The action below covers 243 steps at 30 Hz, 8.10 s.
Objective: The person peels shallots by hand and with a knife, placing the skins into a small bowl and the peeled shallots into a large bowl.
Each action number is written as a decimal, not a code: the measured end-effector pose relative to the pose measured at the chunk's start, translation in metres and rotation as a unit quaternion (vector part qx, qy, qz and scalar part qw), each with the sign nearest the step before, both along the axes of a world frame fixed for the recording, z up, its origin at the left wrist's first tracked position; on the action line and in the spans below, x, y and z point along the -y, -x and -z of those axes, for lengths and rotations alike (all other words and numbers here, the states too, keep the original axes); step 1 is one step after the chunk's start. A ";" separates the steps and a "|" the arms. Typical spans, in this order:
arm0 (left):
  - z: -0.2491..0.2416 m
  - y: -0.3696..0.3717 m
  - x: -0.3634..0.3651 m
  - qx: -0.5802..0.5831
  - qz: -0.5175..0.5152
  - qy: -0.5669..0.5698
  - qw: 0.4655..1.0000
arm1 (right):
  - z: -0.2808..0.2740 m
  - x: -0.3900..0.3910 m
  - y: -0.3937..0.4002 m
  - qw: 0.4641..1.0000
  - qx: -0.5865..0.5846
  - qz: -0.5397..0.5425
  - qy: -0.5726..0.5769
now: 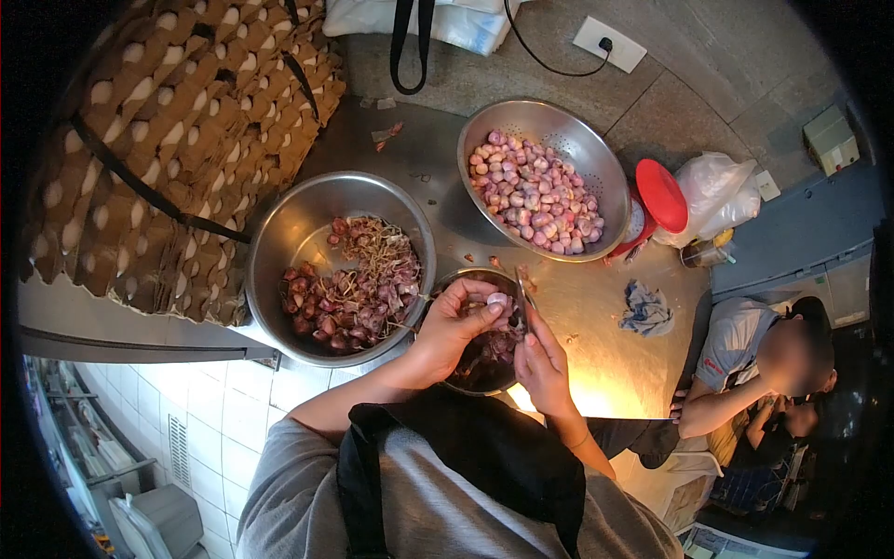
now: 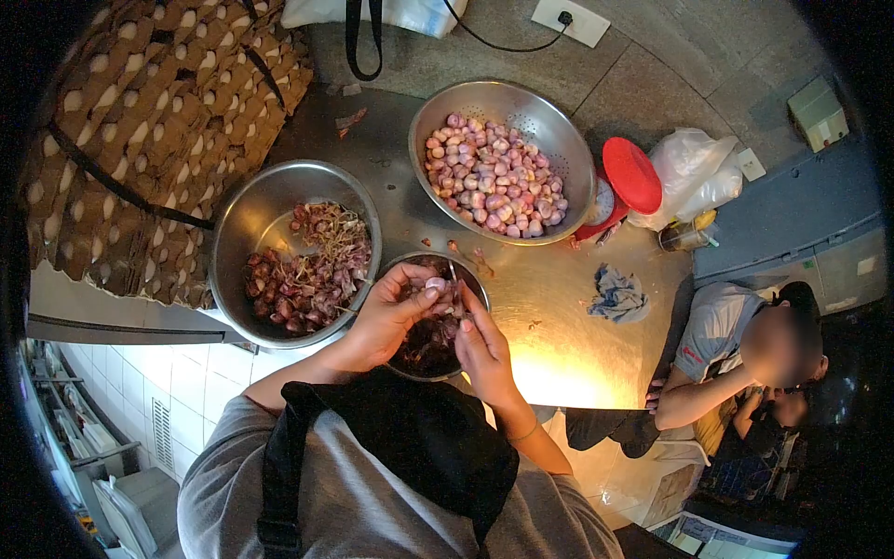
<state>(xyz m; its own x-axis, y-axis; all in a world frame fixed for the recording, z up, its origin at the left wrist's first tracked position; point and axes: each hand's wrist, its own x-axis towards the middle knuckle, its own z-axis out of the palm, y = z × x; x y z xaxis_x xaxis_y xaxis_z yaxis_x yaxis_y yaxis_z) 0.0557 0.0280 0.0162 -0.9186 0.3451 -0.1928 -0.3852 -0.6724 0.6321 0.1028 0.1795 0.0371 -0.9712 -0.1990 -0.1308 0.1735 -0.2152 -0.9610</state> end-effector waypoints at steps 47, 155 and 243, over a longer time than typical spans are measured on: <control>-0.014 -0.002 0.000 -0.055 -0.030 0.114 0.992 | 0.002 -0.002 0.002 0.990 -0.034 0.023 -0.135; 0.002 0.045 0.030 -0.241 0.123 0.262 0.926 | 0.007 0.024 0.017 0.998 0.043 0.012 0.038; 0.006 0.049 0.021 -0.168 0.148 0.139 0.965 | -0.012 0.026 0.029 0.988 0.103 0.029 0.110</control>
<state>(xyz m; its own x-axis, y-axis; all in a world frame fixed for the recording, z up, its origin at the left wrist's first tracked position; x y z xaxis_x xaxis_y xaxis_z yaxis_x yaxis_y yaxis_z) 0.0067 0.0074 0.0104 -0.8140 0.5803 -0.0247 -0.2774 -0.3511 0.8943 0.0742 0.1532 0.0491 -0.9394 -0.1891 -0.2861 0.3411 -0.4306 -0.8356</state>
